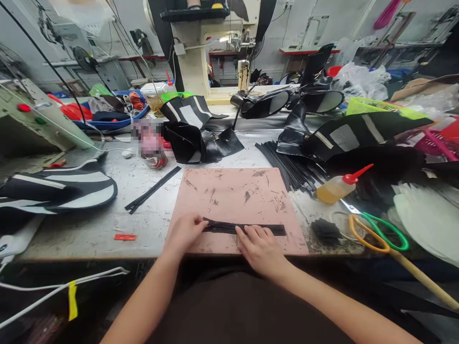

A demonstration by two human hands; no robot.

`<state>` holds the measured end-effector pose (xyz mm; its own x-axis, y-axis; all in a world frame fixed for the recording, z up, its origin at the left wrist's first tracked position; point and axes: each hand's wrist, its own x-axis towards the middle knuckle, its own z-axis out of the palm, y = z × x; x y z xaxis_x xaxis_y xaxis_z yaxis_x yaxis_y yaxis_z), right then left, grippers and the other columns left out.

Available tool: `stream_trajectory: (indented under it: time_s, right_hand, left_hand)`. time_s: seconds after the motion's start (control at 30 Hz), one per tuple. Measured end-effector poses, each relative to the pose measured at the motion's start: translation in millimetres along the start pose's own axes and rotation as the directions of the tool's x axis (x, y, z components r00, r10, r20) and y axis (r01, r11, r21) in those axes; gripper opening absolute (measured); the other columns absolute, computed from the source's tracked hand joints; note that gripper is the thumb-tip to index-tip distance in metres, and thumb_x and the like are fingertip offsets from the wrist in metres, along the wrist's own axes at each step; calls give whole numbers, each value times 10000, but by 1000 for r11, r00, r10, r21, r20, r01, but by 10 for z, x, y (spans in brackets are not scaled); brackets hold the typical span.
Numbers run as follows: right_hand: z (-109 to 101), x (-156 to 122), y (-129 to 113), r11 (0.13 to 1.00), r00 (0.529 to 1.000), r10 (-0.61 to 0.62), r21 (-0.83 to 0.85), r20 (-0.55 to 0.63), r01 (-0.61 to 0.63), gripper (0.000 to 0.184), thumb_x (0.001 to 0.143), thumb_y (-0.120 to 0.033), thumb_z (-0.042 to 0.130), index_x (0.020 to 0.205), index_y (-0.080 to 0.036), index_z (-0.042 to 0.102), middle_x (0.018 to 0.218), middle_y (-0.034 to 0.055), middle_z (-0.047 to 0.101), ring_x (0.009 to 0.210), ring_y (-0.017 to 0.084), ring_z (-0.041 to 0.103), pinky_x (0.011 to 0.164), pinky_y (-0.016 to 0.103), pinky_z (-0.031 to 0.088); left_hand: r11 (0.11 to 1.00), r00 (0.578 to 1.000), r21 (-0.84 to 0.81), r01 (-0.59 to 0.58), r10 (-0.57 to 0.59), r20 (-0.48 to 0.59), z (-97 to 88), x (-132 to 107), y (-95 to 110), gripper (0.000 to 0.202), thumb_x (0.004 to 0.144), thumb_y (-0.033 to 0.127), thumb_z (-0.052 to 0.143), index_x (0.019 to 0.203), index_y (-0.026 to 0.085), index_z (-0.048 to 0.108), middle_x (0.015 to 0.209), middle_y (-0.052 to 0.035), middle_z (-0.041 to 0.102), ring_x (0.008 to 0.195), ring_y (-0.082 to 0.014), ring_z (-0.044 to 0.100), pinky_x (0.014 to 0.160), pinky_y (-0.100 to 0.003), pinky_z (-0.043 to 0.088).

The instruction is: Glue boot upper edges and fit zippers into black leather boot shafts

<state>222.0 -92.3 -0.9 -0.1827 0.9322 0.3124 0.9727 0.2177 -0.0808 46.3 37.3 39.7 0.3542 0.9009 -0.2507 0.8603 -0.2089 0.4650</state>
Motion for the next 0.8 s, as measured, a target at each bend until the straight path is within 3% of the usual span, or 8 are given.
stream_trajectory:
  time_s: [0.1,0.27,0.43,0.57,0.67,0.73,0.8]
  right_hand:
    - [8,-9,16,1000,1000,11,8,-12,-11,362,842,-260,451,1172,-141,544,972,120,596,881,235,493,711,352,323]
    - [-8,-19,11,1000,999,7,10,-35,-7,343,856,-254,430,1159,-154,556,973,119,604,888,227,503,727,341,328]
    - [-37,-99,64,998,996,-35,50,-85,39,323,868,-244,385,1079,-135,603,939,118,609,870,222,519,762,332,357]
    - [3,-164,114,995,985,-71,54,-156,81,334,881,-265,353,1041,-140,617,914,120,613,842,228,534,749,338,389]
    - [43,-165,134,990,972,-102,73,-211,119,318,879,-290,360,1030,-172,614,895,107,626,799,223,556,713,337,405]
    - [62,-156,152,985,957,-128,79,-259,153,304,875,-311,370,1035,-199,603,863,91,639,757,218,573,677,334,410]
    - [78,-153,183,979,938,-155,76,-311,187,295,870,-329,378,1048,-221,587,834,76,649,721,213,588,652,330,416]
  left_hand:
    - [999,999,-37,33,-33,17,-42,24,-127,199,727,329,512,602,180,552,626,1,599,646,-156,544,570,-240,363]
    - [994,999,-108,34,-31,33,-21,34,-160,190,702,322,519,580,178,540,623,10,589,643,-145,539,579,-235,377]
    - [986,1000,-164,28,-27,7,-13,-159,-150,186,698,308,517,565,178,521,557,20,550,562,-129,506,539,-235,357]
    - [984,995,-175,-16,-1,-101,77,-369,-116,185,663,213,539,502,183,453,557,24,496,558,-124,452,542,-248,316]
    - [975,976,-222,-21,-28,-215,60,-390,-172,195,613,165,592,486,184,446,576,29,482,592,-125,454,578,-249,332]
    - [960,940,-281,15,-109,-323,-89,-310,-333,181,579,166,645,512,186,477,609,30,497,635,-130,476,628,-252,361]
    - [926,857,-371,73,-248,-452,-366,-188,-611,149,580,196,681,603,189,534,689,21,529,709,-143,503,701,-266,388]
